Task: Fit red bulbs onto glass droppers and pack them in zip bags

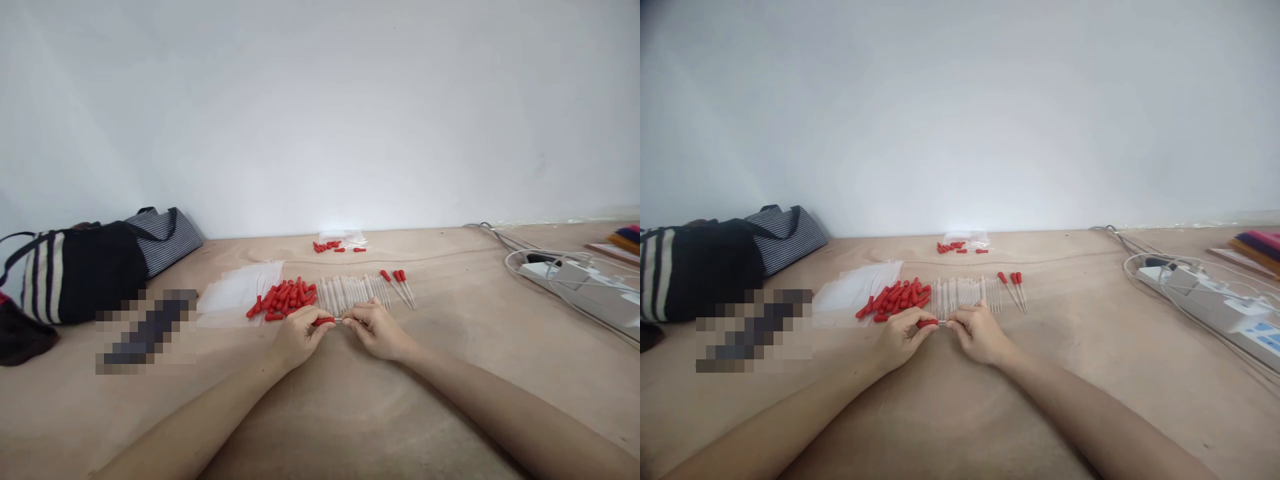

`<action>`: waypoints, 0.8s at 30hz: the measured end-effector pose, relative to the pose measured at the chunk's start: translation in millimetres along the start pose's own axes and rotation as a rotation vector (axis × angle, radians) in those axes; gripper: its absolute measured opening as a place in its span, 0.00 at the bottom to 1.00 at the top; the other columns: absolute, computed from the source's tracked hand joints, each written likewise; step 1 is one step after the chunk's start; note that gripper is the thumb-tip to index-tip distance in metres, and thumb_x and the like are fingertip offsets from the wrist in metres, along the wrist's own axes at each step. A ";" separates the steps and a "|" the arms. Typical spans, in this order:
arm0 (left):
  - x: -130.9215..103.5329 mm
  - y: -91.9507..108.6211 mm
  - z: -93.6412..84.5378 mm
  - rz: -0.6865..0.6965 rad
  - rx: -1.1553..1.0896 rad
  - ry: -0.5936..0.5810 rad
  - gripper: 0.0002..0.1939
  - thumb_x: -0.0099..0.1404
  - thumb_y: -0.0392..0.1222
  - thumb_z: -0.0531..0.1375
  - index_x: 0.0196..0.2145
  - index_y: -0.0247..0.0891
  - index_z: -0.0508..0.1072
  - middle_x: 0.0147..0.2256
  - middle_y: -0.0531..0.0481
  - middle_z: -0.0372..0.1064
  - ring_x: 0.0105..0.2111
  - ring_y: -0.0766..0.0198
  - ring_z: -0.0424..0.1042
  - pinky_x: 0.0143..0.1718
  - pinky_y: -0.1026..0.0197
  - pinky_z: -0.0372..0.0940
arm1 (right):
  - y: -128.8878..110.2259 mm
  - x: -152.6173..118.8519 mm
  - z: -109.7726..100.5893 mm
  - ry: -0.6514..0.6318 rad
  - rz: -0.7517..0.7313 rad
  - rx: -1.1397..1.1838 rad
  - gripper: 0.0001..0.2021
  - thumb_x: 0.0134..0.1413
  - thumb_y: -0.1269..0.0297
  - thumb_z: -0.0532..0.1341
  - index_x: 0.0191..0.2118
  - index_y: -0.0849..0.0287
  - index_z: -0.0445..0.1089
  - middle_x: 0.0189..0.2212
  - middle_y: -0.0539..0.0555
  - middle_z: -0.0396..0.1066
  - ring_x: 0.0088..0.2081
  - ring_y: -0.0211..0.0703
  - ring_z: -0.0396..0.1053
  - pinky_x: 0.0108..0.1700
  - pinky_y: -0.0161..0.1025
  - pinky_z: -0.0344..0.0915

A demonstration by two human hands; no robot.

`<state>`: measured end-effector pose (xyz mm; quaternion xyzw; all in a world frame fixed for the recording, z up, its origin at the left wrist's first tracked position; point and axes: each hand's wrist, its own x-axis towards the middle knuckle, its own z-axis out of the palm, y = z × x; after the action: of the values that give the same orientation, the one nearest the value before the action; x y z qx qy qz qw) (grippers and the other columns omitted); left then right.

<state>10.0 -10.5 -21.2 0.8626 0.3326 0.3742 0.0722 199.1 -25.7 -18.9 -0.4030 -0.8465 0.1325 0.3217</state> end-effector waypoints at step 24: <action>6.9 -33.0 -17.6 -0.226 0.525 0.075 0.11 0.52 0.44 0.60 0.35 0.42 0.71 0.41 0.47 0.65 0.44 0.53 0.59 0.41 0.50 0.52 | 77.5 6.0 -38.3 0.156 0.883 -0.531 0.12 0.48 0.65 0.50 0.36 0.57 0.69 0.30 0.56 0.71 0.34 0.48 0.67 0.39 0.44 0.49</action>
<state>-15.9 16.9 -16.9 0.7950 0.5145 0.2965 -0.1244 267.5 27.2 -24.7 -0.7982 -0.5736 0.0058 0.1840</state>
